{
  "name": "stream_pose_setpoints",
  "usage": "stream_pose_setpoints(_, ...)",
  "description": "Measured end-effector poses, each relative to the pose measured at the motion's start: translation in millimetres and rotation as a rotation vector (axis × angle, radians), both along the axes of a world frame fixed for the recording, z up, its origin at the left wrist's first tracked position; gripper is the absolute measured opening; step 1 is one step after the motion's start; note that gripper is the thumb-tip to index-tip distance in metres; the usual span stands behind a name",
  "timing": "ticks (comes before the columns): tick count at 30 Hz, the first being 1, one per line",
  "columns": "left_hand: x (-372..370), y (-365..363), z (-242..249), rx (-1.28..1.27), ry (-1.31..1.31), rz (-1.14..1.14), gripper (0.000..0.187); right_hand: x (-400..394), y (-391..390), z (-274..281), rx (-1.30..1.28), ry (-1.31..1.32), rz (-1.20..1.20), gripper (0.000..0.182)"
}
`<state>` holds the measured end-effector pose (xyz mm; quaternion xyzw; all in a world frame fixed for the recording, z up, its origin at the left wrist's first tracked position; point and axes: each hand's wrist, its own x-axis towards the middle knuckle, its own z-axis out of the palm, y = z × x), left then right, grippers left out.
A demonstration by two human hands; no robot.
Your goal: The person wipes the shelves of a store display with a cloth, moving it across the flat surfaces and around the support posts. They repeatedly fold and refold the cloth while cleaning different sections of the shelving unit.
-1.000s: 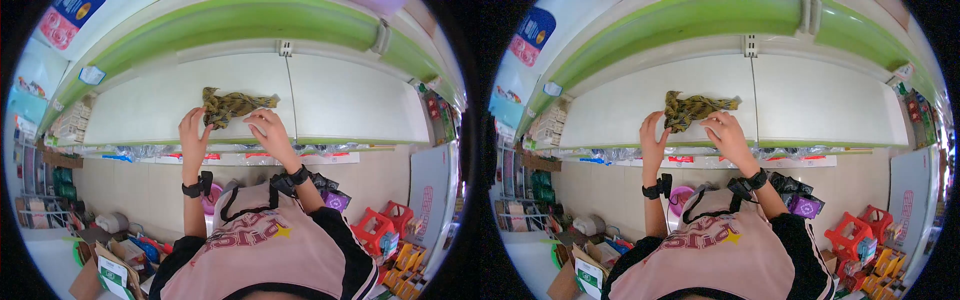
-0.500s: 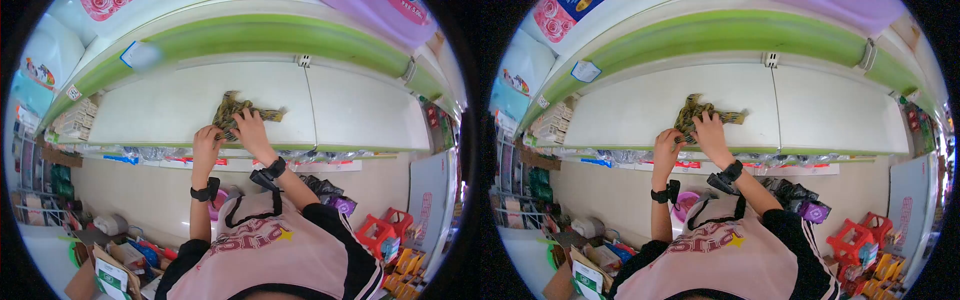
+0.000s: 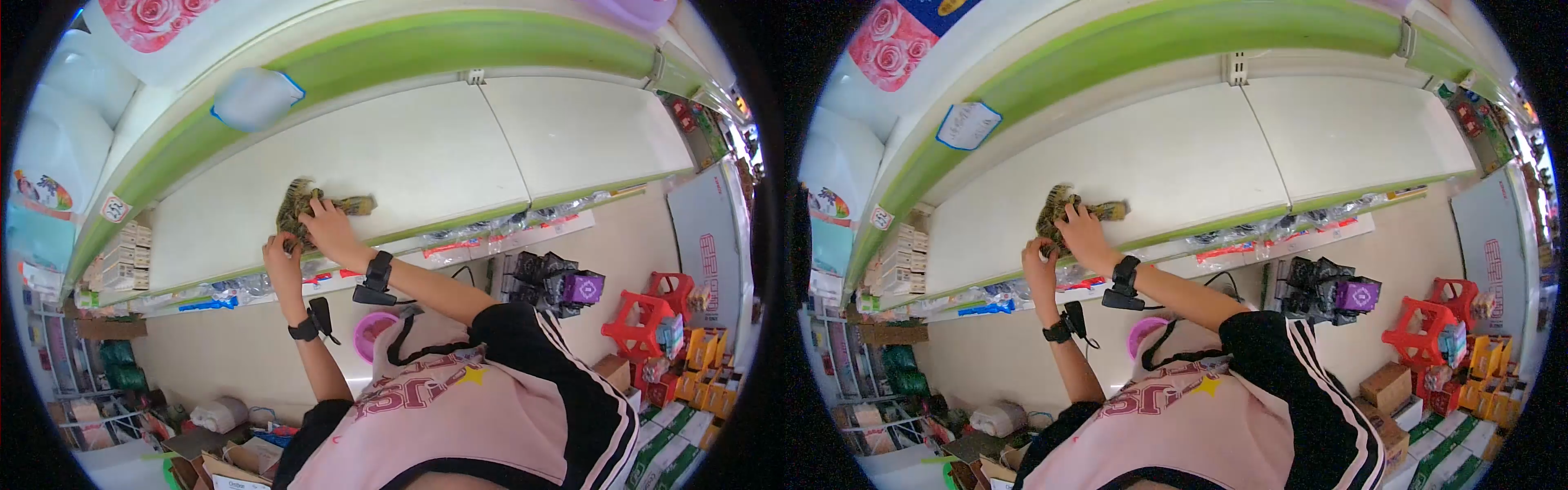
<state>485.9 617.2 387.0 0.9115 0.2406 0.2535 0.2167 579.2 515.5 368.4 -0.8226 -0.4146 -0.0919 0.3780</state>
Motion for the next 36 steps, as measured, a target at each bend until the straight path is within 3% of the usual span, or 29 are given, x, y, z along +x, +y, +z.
stream_pose_setpoints(2,20,-12,7,0.071,0.088,-0.166,0.021,16,-23,2,-0.087,0.034,-0.004,0.027)
stream_pose_setpoints(3,31,-26,8,0.014,0.058,-0.229,0.024,28,-40,-6,-0.065,0.024,0.006,0.039)
stream_pose_setpoints(7,88,-94,4,-0.052,0.061,-0.478,0.023,72,-151,6,-0.036,0.097,0.015,0.041)
stream_pose_setpoints(8,101,-120,6,-0.142,0.136,-0.477,0.024,86,-179,4,-0.047,0.079,0.018,0.041)
stream_pose_setpoints(10,123,-177,1,0.003,-0.019,-0.536,0.027,107,-236,14,-0.117,0.088,0.004,0.039)
stream_pose_setpoints(13,161,-256,1,0.094,0.053,-0.569,0.022,145,-308,21,-0.184,0.156,0.038,0.039)
stream_pose_setpoints(17,182,-320,-2,0.044,-0.064,-0.611,0.018,178,-370,39,-0.224,0.188,0.087,0.041)
stream_pose_setpoints(23,154,-283,-3,-0.125,-0.022,-0.553,0.015,167,-330,39,-0.271,0.193,0.159,0.042)
stream_pose_setpoints(28,111,-198,-10,-0.095,-0.049,-0.324,0.017,133,-238,33,-0.273,0.103,0.259,0.042)
stream_pose_setpoints(32,71,-150,-1,-0.046,-0.033,-0.114,0.019,98,-171,19,-0.236,-0.116,0.242,0.048)
stream_pose_setpoints(36,73,-143,0,-0.143,-0.037,-0.157,0.02,99,-170,20,-0.196,-0.129,0.257,0.046)
